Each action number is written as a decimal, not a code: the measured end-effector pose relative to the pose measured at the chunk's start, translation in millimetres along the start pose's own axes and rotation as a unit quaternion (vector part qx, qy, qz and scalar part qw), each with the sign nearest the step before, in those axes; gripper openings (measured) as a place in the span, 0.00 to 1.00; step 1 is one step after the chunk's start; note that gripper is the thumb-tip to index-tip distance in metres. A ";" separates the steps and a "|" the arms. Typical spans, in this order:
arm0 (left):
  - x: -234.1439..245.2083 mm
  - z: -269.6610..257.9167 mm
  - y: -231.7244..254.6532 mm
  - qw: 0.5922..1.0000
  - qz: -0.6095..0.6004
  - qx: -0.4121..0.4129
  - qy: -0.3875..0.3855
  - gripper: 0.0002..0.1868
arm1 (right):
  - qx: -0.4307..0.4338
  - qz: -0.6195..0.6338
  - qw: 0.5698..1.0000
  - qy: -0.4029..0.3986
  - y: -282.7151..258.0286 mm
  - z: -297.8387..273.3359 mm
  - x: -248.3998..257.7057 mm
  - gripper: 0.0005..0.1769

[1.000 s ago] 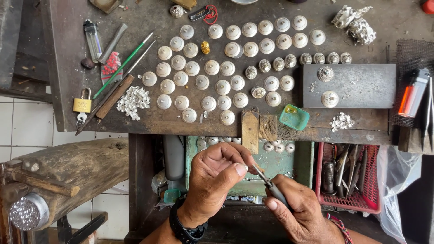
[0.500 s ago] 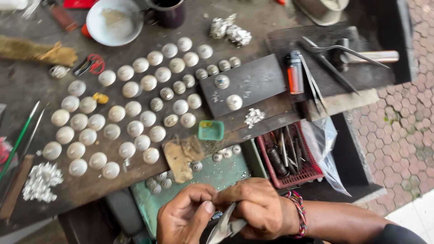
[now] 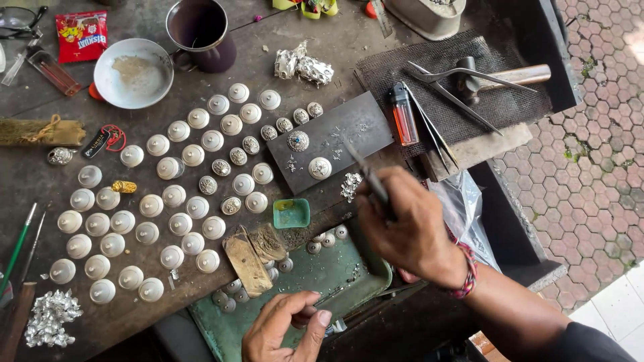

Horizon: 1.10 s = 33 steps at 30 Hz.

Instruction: Attaching small silver jump rings to white circular jewelry components using pliers.

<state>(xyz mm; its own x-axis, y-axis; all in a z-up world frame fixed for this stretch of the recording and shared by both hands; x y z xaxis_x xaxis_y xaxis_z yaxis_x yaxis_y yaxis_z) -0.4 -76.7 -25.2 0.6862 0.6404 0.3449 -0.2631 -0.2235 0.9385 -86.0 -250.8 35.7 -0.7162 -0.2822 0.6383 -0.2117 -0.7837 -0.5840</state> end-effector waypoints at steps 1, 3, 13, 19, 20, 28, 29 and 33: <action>0.0 0.3 1.6 1.000 0.000 0.000 0.001 0.09 | 0.001 0.000 1.000 0.000 -0.9 2.5 2.0 0.03; -0.2 1.2 7.8 0.999 0.027 -0.020 0.002 0.07 | -0.036 -0.039 0.999 0.005 2.8 7.7 7.0 0.03; 7.6 -1.4 5.5 0.996 0.088 -0.021 0.009 0.04 | -0.056 -0.028 0.998 0.010 10.2 7.9 6.9 0.03; 16.0 1.0 7.1 0.991 0.131 0.019 -0.016 0.08 | -0.046 -0.010 0.999 0.026 5.3 7.5 11.8 0.07; 25.5 8.9 29.8 0.992 0.085 -0.073 0.050 0.05 | -0.076 -0.038 0.996 0.017 9.5 3.8 11.0 0.04; 98.1 14.0 49.6 0.963 0.100 -0.136 0.209 0.04 | -0.081 -0.013 0.997 0.009 -7.1 -12.1 -1.8 0.13; 107.8 13.6 48.5 0.958 0.087 -0.126 0.241 0.04 | -0.078 -0.008 0.997 0.003 -8.0 -14.4 -3.0 0.15; 134.6 10.9 37.2 0.939 0.080 -0.107 0.317 0.04 | -0.303 0.057 0.951 -0.034 -9.2 -19.0 -16.7 0.04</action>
<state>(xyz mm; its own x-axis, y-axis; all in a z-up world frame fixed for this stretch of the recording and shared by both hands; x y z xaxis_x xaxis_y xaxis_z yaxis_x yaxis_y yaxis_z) 89.5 -6.9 56.4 0.1017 0.9350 0.3399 -0.5050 -0.2458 0.8273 -84.7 -228.4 20.9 -0.7174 -0.3978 0.5720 -0.4933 -0.2896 -0.8202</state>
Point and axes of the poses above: each hand's wrist, its own z-axis towards the middle knuckle, its own x-axis out of the back of the hand, y = z × x, the point moved 7 cm from there along z, towards the middle knuckle, and after that the axes turned 1 degree about x, right-handed, at the moved point
